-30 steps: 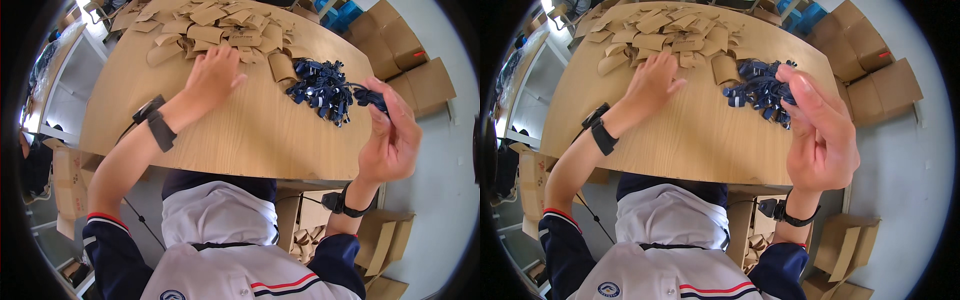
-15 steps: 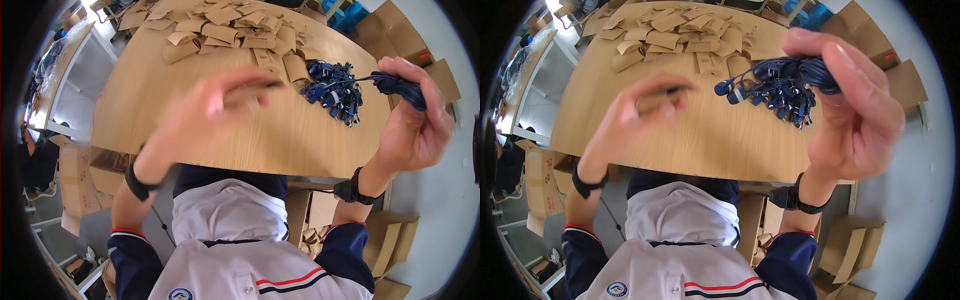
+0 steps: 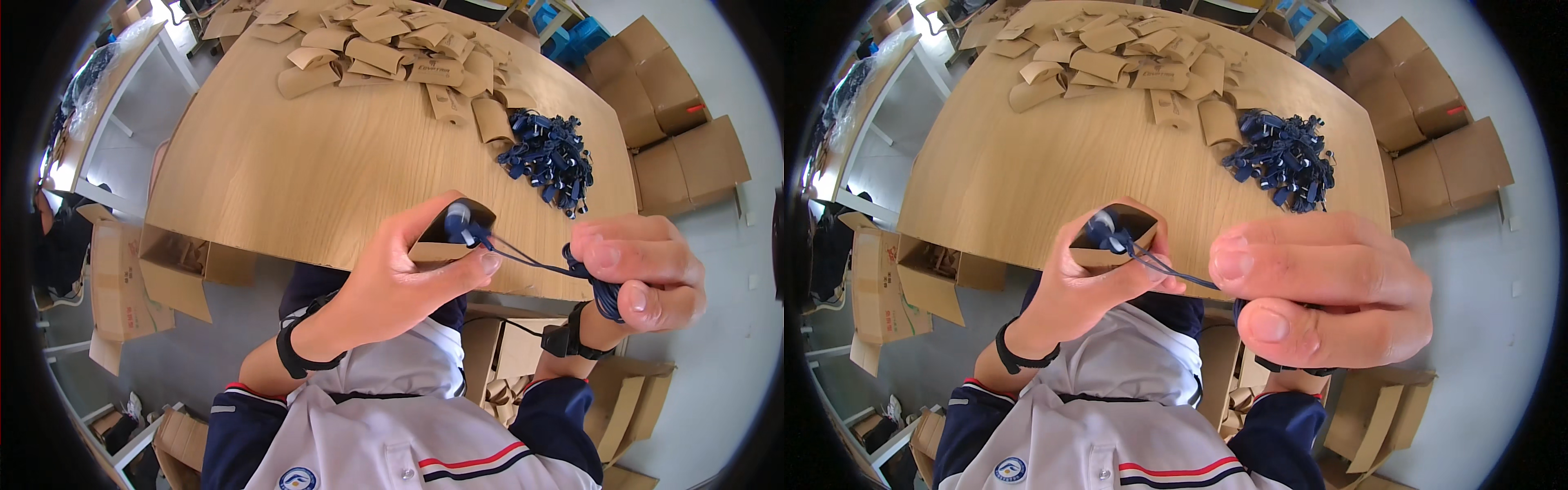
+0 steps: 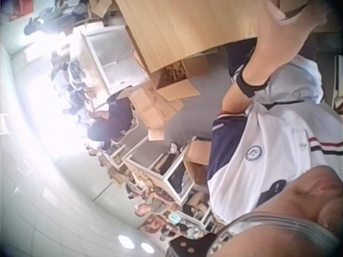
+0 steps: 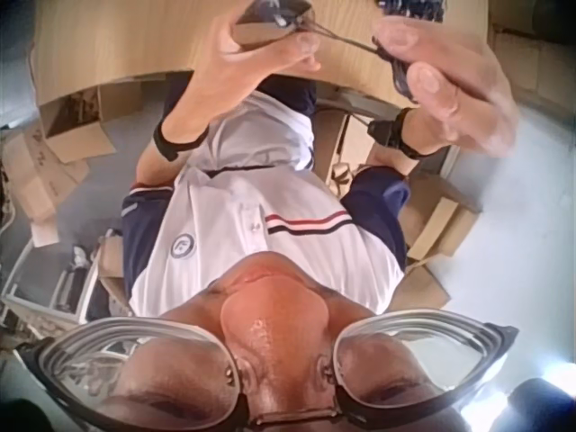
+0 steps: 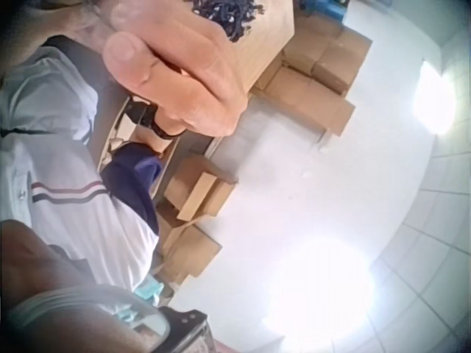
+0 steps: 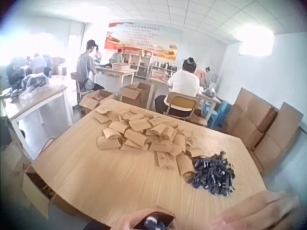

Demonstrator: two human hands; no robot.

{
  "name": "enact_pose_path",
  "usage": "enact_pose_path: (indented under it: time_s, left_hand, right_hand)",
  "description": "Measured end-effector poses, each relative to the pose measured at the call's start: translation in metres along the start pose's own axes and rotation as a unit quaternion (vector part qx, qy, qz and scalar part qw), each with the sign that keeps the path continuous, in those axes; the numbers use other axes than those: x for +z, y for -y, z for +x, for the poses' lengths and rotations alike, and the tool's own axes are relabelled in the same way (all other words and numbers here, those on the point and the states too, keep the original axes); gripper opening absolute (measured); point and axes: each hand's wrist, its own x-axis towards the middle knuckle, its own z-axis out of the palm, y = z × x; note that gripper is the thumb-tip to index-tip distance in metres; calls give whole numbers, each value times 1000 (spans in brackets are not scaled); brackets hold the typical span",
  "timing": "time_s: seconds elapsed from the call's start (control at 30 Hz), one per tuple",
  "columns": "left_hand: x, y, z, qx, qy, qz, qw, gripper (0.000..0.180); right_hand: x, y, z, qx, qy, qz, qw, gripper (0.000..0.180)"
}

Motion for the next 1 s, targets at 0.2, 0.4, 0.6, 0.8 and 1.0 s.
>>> enact_pose_path:
  time_s: [0.2, 0.4, 0.6, 0.8, 1.0]
  left_hand:
    - [-6, -5, 3, 1, 27, 116, 993, 13]
    - [-7, -4, 3, 114, 92, 289, 946, 18]
    - [-5, -1, -2, 159, 45, 154, 974, 26]
    - [-12, -4, -4, -67, 74, -9, 995, 28]
    - [-14, -10, 2, -70, 83, 110, 988, 27]
  right_hand:
    - [11, 10, 1, 38, -57, -45, 997, 17]
    - [20, 24, 12, 192, -32, -225, 955, 20]
    - [61, 15, 7, 186, -106, -39, 976, 22]
    - [60, 10, 1, 289, -86, -15, 953, 22]
    - [71, 20, 4, 405, -179, -22, 897, 23]
